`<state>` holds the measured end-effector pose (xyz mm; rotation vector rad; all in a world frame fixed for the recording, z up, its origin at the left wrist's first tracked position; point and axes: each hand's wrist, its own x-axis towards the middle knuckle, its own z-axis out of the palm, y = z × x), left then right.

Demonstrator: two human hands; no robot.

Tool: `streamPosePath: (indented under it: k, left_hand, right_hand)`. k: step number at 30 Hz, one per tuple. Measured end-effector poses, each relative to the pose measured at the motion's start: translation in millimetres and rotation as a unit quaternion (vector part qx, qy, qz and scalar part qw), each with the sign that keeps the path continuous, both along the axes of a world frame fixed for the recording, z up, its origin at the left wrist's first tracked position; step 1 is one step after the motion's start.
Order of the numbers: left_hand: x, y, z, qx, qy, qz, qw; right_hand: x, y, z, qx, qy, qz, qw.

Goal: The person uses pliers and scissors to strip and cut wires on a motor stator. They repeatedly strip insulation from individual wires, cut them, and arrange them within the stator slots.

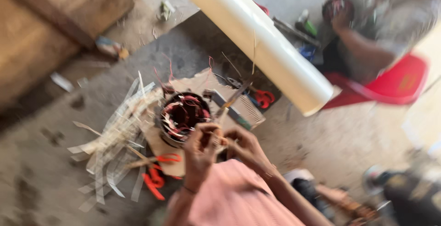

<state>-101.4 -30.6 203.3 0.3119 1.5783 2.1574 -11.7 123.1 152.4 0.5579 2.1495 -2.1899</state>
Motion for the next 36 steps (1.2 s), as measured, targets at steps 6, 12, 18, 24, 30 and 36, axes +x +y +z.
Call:
streamPosePath:
  k: [6, 12, 18, 24, 30, 36]
  left_hand:
    - [1.4, 30.2, -13.7, -0.1, -0.001, 0.07, 0.993]
    - [17.4, 67.5, -40.9, -0.118, -0.01, 0.138, 0.983]
    - [32.5, 78.6, -40.7, -0.213, 0.125, 0.269, 0.931]
    - [19.1, 94.9, -14.1, -0.254, 0.119, 0.285, 0.917]
    - [-12.7, 105.9, 2.1, -0.286, 0.148, 0.289, 0.901]
    - [-28.6, 120.9, -1.5, -0.298, 0.162, 0.264, 0.903]
  right_hand:
    - [-38.6, 147.1, -110.8, 0.424, -0.002, -0.128, 0.897]
    - [-51.2, 223.7, -166.5, 0.536, -0.016, 0.107, 0.838]
    - [-58.5, 237.8, -191.2, 0.56, -0.03, 0.117, 0.819]
    - [-66.5, 271.3, -212.0, 0.53, -0.206, 0.211, 0.795]
    - [-25.4, 286.6, -212.7, 0.031, -0.234, 0.143, 0.961]
    - [9.1, 238.0, -149.1, -0.128, -0.13, 0.124, 0.975]
